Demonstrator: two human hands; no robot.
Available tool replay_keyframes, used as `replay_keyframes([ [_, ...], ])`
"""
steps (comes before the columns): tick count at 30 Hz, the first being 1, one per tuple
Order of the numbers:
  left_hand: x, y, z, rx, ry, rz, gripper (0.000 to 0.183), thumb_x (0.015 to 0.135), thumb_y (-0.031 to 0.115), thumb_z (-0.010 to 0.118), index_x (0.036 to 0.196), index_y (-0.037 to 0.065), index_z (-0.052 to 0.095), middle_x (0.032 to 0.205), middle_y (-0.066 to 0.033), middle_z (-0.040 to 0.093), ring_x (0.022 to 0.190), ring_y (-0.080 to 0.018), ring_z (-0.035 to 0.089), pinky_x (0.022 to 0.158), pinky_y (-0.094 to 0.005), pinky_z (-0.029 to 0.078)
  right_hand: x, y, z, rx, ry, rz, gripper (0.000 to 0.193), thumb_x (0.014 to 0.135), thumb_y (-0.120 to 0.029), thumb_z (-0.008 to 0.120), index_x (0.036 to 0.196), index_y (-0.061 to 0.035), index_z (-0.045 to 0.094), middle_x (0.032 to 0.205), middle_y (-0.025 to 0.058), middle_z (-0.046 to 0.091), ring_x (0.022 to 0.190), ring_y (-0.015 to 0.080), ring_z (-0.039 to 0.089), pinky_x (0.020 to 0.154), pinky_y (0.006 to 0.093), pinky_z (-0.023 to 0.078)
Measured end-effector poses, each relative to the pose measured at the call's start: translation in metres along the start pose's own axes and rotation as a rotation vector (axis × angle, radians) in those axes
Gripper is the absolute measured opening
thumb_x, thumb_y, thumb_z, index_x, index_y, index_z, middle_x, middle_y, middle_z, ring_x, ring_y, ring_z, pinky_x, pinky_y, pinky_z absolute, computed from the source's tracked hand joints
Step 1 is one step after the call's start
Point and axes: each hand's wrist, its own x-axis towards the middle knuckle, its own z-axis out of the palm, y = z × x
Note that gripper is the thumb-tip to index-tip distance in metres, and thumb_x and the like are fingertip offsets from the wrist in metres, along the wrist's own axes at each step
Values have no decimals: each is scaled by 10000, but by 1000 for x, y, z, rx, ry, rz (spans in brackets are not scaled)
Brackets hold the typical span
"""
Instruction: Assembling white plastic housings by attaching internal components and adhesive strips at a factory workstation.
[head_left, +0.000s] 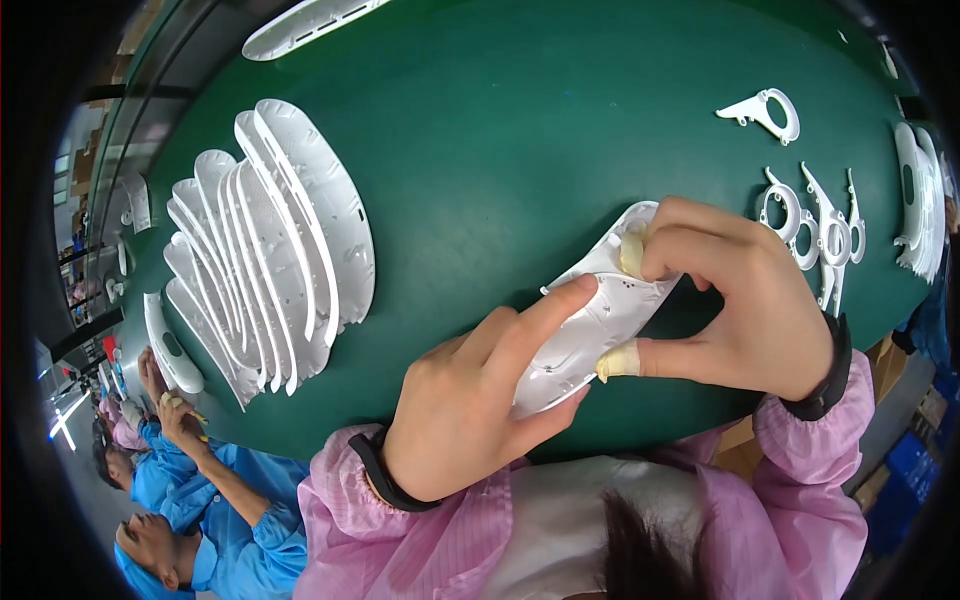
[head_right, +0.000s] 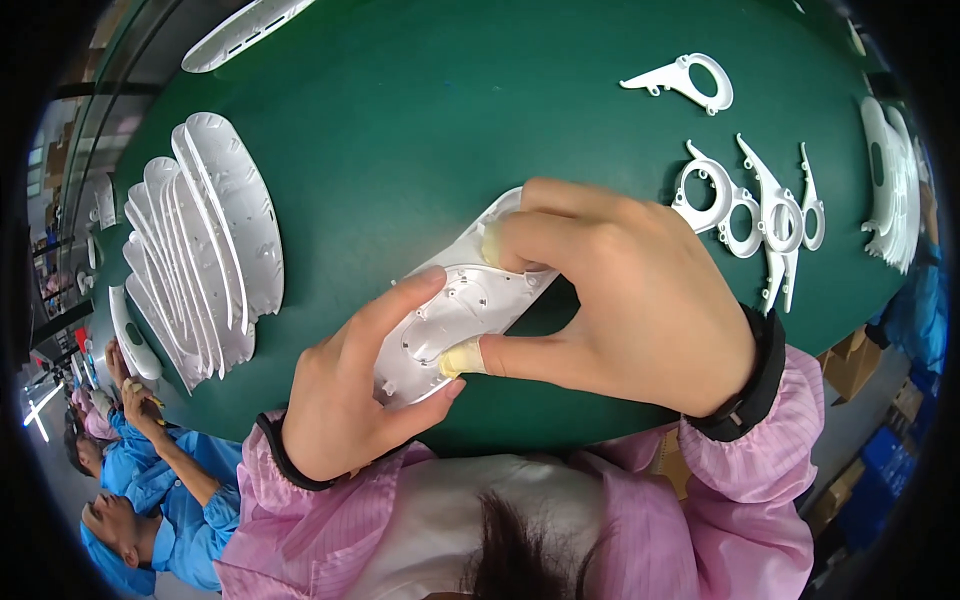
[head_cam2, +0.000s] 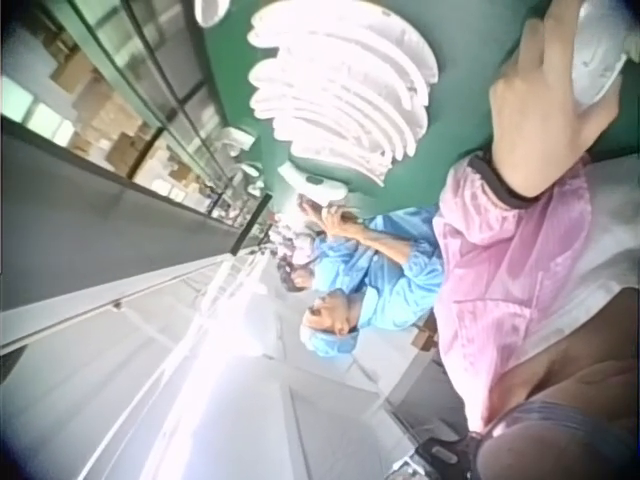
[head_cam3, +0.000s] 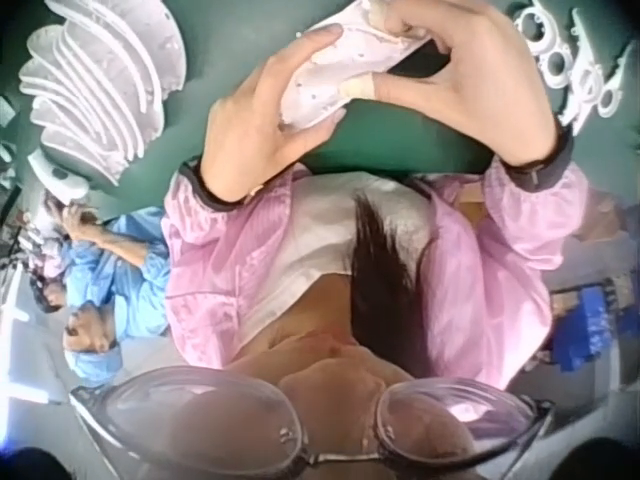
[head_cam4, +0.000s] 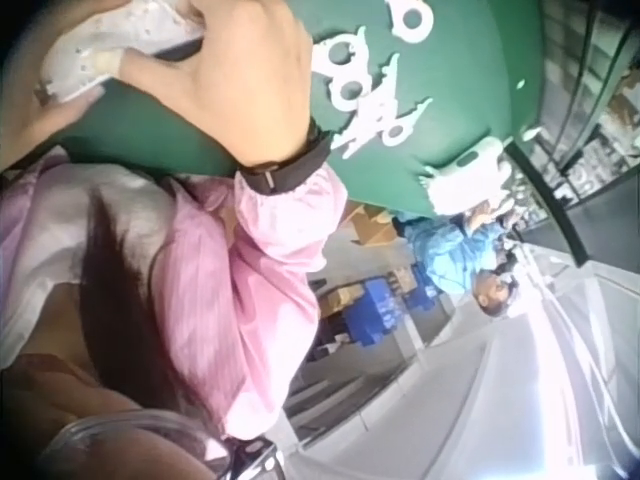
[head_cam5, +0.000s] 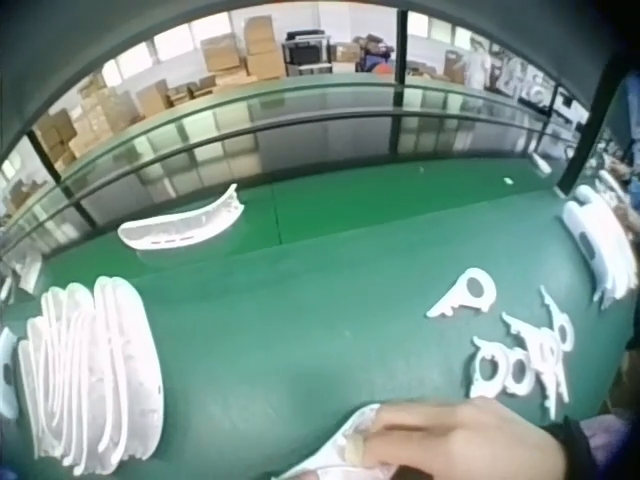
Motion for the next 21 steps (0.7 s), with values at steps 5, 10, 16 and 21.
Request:
replay_keyframes([
  [5, 3, -1, 8, -56, 159, 52, 798, 763, 179, 828, 1486, 199, 491, 895, -82, 621, 694, -291, 684, 607, -382, 571, -1, 0, -8, -27, -45, 6, 500, 626, -301, 953, 912, -23, 652, 937, 55, 635, 685, 189, 576, 583, 294, 468],
  [10, 1, 2, 7, 25, 91, 14, 764, 737, 164, 846, 1437, 151, 539, 936, -100, 652, 716, -289, 695, 627, -374, 573, -7, 11, -12, -91, -137, -13, 480, 625, -280, 942, 927, -26, 669, 1004, 59, 647, 729, 213, 642, 597, 306, 510],
  [16, 1, 1, 3, 73, 52, -7, 743, 689, 142, 866, 1384, 134, 602, 900, -97, 670, 682, -263, 674, 609, -363, 556, -5, -7, -18, -175, -177, 48, 531, 584, -281, 938, 986, -29, 699, 1026, 74, 635, 736, 228, 650, 596, 313, 522],
  [21, 3, -1, 2, 85, 73, 3, 744, 663, 118, 876, 1364, 128, 626, 848, -84, 674, 663, -239, 658, 596, -344, 547, -20, -12, -1, -391, 43, -44, 389, 608, -105, 855, 956, -21, 704, 889, 70, 606, 628, 219, 625, 536, 325, 500],
])
